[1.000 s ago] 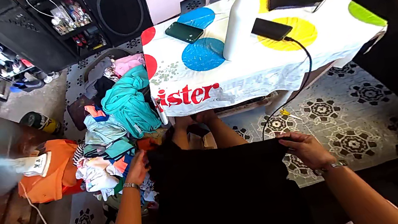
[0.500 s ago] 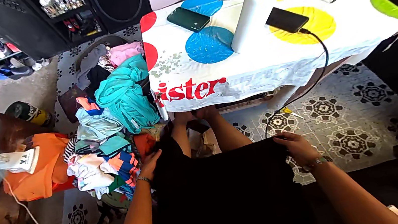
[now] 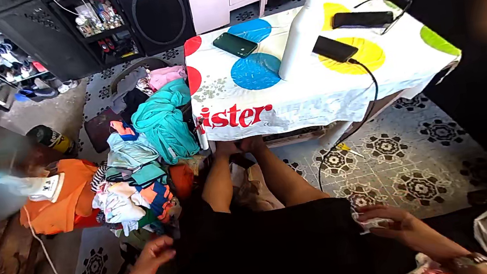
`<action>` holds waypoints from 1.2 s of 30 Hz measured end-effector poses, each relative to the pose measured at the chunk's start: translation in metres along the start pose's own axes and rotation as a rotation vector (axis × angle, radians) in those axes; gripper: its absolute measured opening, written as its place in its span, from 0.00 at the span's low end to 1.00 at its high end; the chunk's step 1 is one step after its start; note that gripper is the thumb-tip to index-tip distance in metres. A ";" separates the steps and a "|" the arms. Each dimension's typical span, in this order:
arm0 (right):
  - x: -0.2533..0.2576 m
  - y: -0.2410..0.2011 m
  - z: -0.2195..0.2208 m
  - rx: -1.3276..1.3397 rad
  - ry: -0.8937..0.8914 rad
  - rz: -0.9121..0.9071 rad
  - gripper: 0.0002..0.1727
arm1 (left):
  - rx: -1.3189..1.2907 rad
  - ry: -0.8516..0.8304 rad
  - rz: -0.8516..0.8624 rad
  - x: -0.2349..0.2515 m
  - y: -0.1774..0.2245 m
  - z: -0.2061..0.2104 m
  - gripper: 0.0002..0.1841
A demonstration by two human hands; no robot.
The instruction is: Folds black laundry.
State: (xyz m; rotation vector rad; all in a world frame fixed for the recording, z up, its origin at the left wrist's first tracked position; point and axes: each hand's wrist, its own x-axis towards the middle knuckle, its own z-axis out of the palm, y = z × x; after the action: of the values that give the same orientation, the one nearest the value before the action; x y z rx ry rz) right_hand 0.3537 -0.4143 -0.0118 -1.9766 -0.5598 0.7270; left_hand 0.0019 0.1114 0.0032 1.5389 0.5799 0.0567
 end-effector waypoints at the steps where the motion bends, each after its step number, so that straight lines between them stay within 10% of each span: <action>1: 0.001 0.001 0.003 -0.076 0.017 0.016 0.16 | 0.029 -0.030 -0.071 -0.009 -0.011 0.004 0.11; 10: 0.100 -0.134 0.148 -0.277 -0.139 -0.209 0.15 | -0.071 0.325 -0.407 0.007 -0.047 0.045 0.24; 16: 0.138 -0.181 0.274 -0.375 -0.399 0.084 0.28 | -0.202 0.332 -0.542 0.066 -0.073 0.052 0.32; 25: 0.133 -0.175 0.284 -0.336 -0.393 0.138 0.23 | -0.281 0.375 -0.404 0.142 -0.078 0.055 0.26; 29: 0.132 -0.179 0.280 -0.395 -0.421 0.124 0.23 | -0.408 0.457 -0.192 0.154 -0.019 0.042 0.21; 32: 0.123 -0.197 0.269 -0.388 -0.290 -0.061 0.24 | -0.360 0.264 0.030 0.130 0.049 0.039 0.16; 36: 0.113 -0.242 0.239 -0.421 0.110 -0.790 0.31 | -0.003 -0.101 0.286 0.078 0.115 0.053 0.14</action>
State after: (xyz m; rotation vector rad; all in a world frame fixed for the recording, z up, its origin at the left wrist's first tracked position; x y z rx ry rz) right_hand 0.2483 -0.0829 0.0764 -1.9086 -1.3990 0.0011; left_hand 0.1265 0.0994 0.0831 1.6025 0.2768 0.1974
